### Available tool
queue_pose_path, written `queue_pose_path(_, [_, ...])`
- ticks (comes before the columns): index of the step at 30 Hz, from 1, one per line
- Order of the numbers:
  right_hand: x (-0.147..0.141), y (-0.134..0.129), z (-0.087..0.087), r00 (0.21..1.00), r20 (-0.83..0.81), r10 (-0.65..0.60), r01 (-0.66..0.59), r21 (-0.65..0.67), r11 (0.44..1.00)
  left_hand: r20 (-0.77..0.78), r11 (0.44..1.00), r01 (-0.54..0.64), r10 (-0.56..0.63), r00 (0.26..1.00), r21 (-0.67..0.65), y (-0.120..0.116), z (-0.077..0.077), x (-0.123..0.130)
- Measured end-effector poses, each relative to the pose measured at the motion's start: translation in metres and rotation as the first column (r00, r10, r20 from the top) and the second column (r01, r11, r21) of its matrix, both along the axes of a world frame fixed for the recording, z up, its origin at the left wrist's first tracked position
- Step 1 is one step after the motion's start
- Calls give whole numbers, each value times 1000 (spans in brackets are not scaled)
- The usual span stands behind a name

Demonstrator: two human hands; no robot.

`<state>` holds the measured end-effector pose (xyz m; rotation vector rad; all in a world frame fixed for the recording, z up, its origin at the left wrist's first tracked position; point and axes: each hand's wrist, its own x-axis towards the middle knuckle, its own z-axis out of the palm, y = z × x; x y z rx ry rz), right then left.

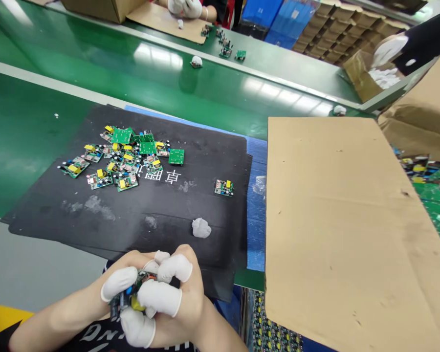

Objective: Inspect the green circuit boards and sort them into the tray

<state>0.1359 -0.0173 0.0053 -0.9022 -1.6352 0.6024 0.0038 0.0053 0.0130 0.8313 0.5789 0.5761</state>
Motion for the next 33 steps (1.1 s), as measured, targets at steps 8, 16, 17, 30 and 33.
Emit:
queue_pose_path(8, [-3,-6,0,996,-83,-27,23,-42,999,54,998,-50,52,997,-49,-4,-5,4])
queue_pose_path(16, [-9,-3,-1,946,-318,64,-110,-130,985,54,998,-66,66,996,5,-1,1,6])
queue_pose_path(17, [-10,-4,-1,928,-368,60,-126,-156,980,51,998,-63,63,997,9,0,1,7])
queue_pose_path(30, [50,-1,-11,858,389,-334,386,-61,921,-58,947,-226,218,974,-229,5,-10,-8])
queue_pose_path(33, [61,7,-19,704,601,-378,442,45,896,-50,947,-224,218,975,-231,7,-8,-9])
